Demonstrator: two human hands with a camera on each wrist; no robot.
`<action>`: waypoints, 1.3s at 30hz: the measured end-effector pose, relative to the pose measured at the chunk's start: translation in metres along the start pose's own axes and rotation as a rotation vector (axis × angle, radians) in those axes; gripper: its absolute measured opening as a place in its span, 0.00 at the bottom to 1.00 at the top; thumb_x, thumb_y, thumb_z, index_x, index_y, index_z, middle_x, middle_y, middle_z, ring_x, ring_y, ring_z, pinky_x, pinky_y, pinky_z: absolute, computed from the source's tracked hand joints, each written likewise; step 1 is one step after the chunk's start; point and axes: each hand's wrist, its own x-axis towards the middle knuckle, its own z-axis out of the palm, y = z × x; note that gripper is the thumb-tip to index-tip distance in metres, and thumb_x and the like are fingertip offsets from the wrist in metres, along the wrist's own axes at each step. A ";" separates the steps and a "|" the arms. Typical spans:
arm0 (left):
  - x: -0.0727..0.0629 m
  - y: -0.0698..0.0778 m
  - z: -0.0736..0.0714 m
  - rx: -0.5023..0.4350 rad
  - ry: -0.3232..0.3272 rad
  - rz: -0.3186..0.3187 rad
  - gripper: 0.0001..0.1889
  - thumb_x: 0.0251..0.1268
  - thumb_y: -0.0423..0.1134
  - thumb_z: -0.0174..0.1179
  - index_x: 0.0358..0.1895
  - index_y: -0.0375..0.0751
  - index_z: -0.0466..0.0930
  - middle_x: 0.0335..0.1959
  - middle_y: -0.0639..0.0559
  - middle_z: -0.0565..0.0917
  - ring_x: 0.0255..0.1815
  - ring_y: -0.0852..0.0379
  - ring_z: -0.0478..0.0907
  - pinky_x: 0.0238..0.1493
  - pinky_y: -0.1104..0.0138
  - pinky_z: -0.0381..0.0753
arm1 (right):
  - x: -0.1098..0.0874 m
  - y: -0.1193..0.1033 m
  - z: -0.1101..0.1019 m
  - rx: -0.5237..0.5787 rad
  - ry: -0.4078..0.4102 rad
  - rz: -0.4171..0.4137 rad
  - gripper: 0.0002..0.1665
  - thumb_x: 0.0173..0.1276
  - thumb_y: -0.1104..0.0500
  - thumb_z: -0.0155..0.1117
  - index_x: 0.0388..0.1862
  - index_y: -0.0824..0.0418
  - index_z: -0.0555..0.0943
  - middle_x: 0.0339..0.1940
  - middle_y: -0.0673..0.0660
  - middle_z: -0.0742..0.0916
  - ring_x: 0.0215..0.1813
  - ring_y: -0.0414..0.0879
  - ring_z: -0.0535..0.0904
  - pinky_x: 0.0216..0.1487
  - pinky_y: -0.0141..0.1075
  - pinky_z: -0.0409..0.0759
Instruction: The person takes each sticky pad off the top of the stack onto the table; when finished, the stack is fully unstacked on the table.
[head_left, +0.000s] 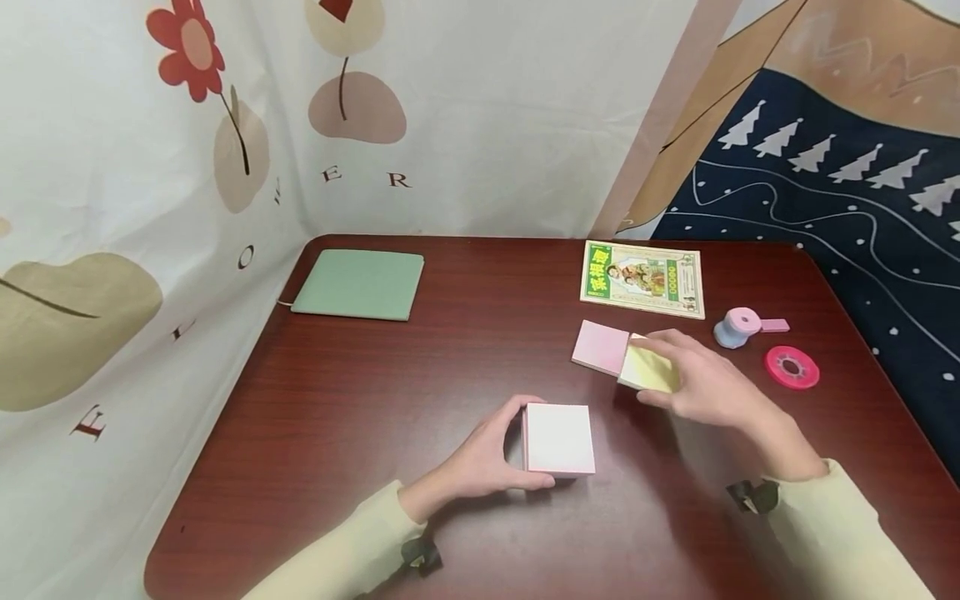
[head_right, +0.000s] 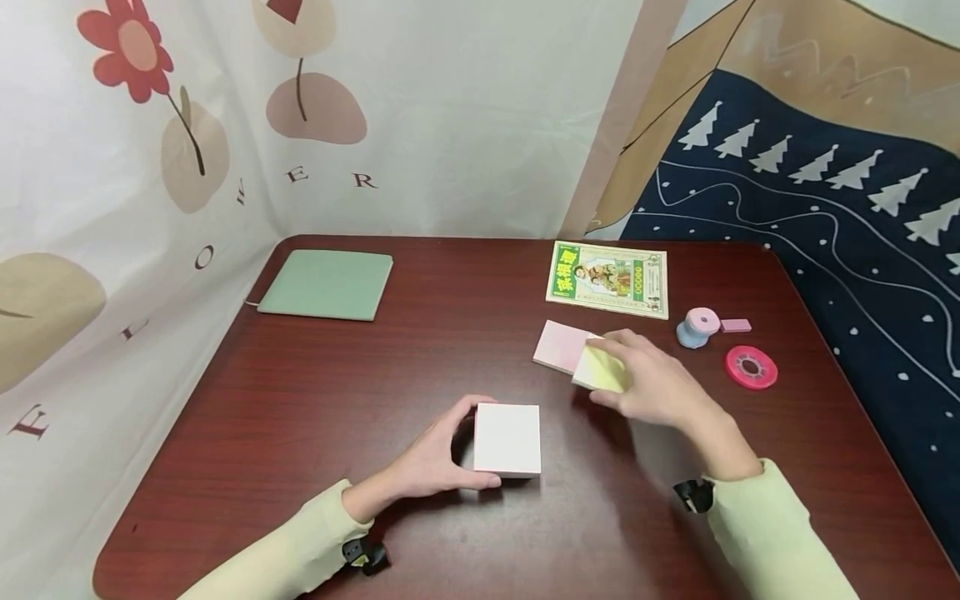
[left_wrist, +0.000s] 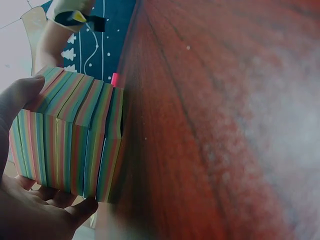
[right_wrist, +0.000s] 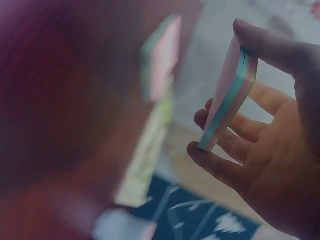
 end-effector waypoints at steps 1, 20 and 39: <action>0.000 0.000 0.000 0.000 0.001 -0.002 0.46 0.39 0.48 0.81 0.66 0.55 0.64 0.56 0.63 0.75 0.60 0.62 0.70 0.64 0.54 0.67 | 0.001 0.009 0.001 -0.005 -0.005 0.012 0.44 0.51 0.50 0.79 0.68 0.55 0.73 0.62 0.61 0.75 0.55 0.55 0.71 0.46 0.55 0.76; 0.001 0.000 0.001 0.002 -0.003 -0.002 0.46 0.40 0.48 0.80 0.66 0.55 0.64 0.57 0.63 0.75 0.59 0.62 0.70 0.64 0.53 0.67 | 0.022 0.057 0.028 0.072 -0.039 0.016 0.41 0.50 0.60 0.78 0.64 0.63 0.75 0.60 0.67 0.75 0.57 0.60 0.68 0.50 0.52 0.71; 0.000 0.000 0.001 0.022 0.004 0.006 0.46 0.40 0.49 0.80 0.66 0.56 0.63 0.56 0.62 0.75 0.58 0.61 0.71 0.63 0.53 0.68 | 0.019 -0.014 -0.001 0.033 0.019 -0.149 0.37 0.56 0.52 0.77 0.64 0.59 0.77 0.64 0.62 0.76 0.64 0.58 0.69 0.58 0.57 0.72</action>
